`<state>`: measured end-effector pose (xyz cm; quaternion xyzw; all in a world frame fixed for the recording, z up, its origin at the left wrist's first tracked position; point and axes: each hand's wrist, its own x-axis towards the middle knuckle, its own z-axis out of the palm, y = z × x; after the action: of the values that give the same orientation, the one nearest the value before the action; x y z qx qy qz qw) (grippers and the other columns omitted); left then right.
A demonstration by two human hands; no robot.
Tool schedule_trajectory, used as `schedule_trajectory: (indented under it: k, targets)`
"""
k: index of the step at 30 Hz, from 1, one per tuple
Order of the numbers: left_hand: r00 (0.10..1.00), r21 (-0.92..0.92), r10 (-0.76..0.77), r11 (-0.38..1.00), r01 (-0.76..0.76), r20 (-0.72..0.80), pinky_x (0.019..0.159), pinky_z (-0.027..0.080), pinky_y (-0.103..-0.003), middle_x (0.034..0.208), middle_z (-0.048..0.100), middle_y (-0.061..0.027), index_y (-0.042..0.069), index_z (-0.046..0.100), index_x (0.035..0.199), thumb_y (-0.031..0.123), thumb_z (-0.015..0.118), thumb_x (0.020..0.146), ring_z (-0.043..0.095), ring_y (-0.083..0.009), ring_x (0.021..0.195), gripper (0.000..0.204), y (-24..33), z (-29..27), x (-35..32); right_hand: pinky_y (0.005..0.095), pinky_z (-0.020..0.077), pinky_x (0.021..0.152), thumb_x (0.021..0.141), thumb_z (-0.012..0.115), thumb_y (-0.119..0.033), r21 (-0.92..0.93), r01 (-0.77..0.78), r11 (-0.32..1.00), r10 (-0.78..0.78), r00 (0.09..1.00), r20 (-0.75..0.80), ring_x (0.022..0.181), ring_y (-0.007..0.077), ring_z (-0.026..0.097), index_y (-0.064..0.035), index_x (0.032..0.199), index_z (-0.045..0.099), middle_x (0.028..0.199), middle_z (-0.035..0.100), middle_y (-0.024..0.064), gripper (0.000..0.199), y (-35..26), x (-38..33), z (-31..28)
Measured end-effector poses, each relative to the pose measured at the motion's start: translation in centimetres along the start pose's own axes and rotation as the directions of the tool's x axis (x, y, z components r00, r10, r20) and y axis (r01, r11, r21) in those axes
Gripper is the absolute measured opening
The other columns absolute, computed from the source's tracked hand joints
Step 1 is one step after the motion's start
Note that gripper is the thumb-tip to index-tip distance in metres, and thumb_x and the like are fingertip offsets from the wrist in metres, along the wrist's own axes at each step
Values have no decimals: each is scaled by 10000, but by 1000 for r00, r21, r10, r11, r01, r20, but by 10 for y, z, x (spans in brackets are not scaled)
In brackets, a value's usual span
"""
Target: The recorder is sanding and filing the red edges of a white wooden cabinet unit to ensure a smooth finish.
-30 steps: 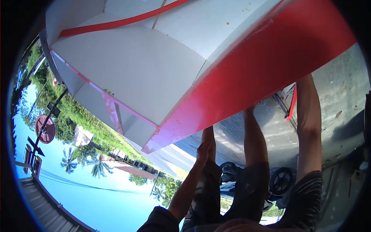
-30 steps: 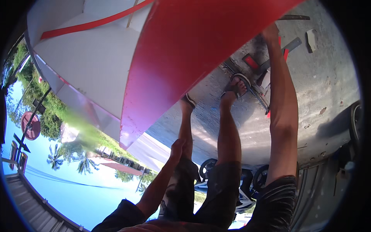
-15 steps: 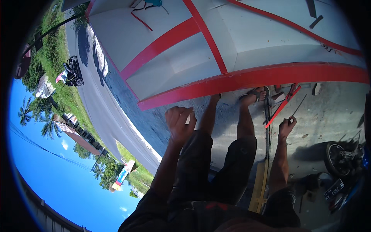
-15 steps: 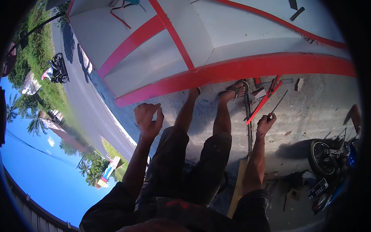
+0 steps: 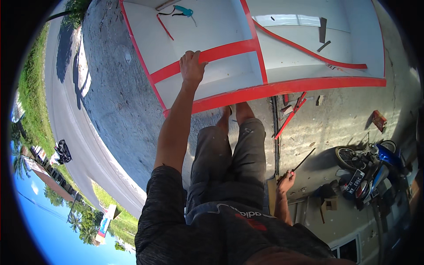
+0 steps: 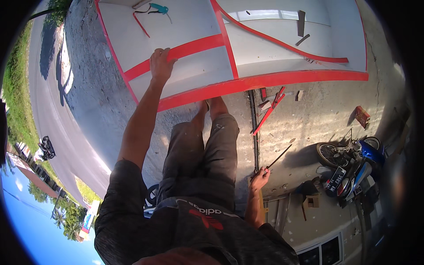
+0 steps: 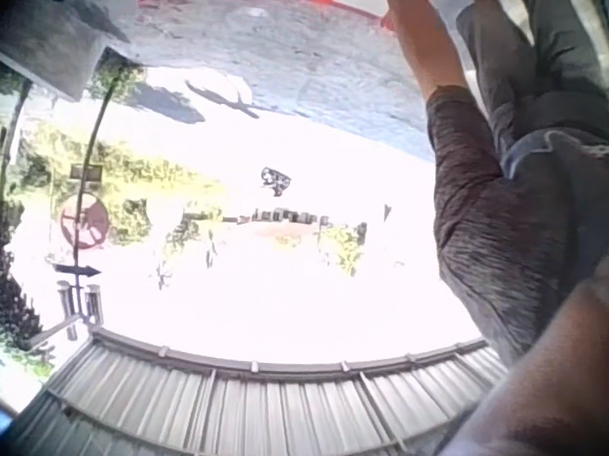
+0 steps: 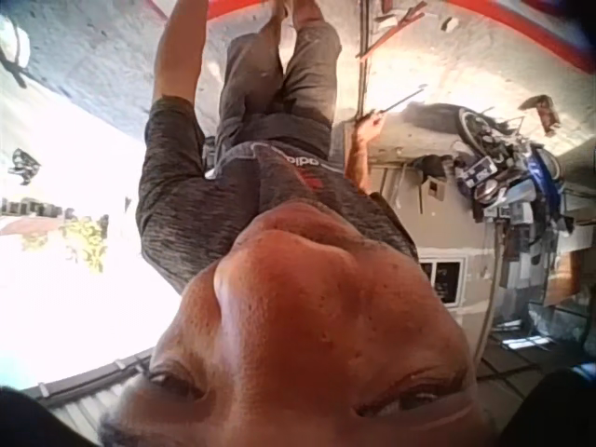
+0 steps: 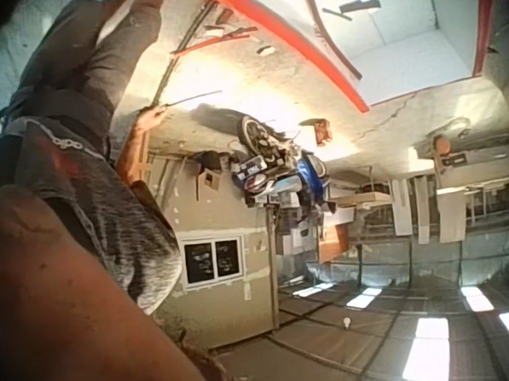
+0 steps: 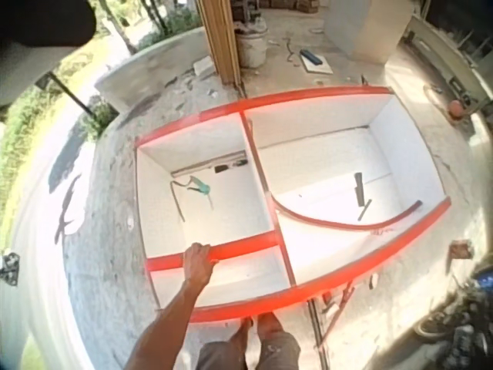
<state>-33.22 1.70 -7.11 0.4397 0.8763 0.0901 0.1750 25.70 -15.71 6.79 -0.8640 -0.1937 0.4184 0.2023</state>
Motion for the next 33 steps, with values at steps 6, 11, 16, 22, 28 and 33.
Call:
schedule_trajectory:
  k: [6, 11, 16, 22, 28, 33]
  targets:
    - [983, 53, -97, 995, 89, 157, 984, 464, -474, 1083, 667, -105, 136, 742, 1143, 324, 879, 768, 637, -300, 1069, 441, 8, -15, 19, 225, 364, 551, 997, 502, -51, -79, 383, 920, -338, 880, 333, 638, 50, 426, -8, 1246, 521, 813, 476, -26, 253, -118, 2, 94]
    - [966, 62, -115, 993, 104, 233, 943, 494, -453, 1076, 667, -100, 121, 741, 1128, 343, 898, 740, 637, -282, 1074, 474, 1, -18, 28, 240, 443, 572, 974, 530, -65, -37, 459, 888, -387, 787, 480, 633, 75, 510, -20, 1230, 541, 824, 575, 13, 261, -174, -21, 182]
    - [989, -102, -81, 990, 93, 121, 978, 460, -457, 1085, 644, -81, 94, 731, 1127, 292, 915, 702, 602, -270, 1080, 503, -6, -5, 17, 275, 463, 615, 1009, 578, -165, -215, 568, 794, -312, 686, 658, 657, 115, 531, -8, 1333, 538, 782, 581, 42, 363, -189, -49, 232]
    - [995, -266, 43, 962, -65, -87, 958, 430, -437, 1057, 589, -64, 76, 720, 1162, 279, 900, 716, 553, -263, 1032, 523, -8, 3, 8, 314, 500, 693, 1048, 554, -164, -222, 743, 631, -432, 574, 695, 722, 146, 575, -22, 1465, 508, 831, 622, 72, 443, -177, -65, 285]
    - [981, -339, 166, 921, -190, -97, 999, 420, -442, 1118, 624, -62, 97, 682, 1263, 252, 843, 798, 574, -258, 1090, 517, -50, -2, 1, 257, 475, 628, 1011, 553, -81, -209, 661, 720, -462, 682, 567, 684, 90, 579, -25, 1435, 542, 904, 637, 79, 428, -158, -104, 335]
    - [991, -210, 132, 968, -137, -37, 1138, 254, -605, 1098, 701, 22, 186, 716, 1208, 321, 751, 895, 598, -223, 1136, 343, -125, -33, -18, 333, 520, 669, 917, 553, 47, -222, 896, 384, -599, 425, 679, 702, 201, 616, -40, 1399, 579, 920, 626, 134, 490, -165, -145, 378]
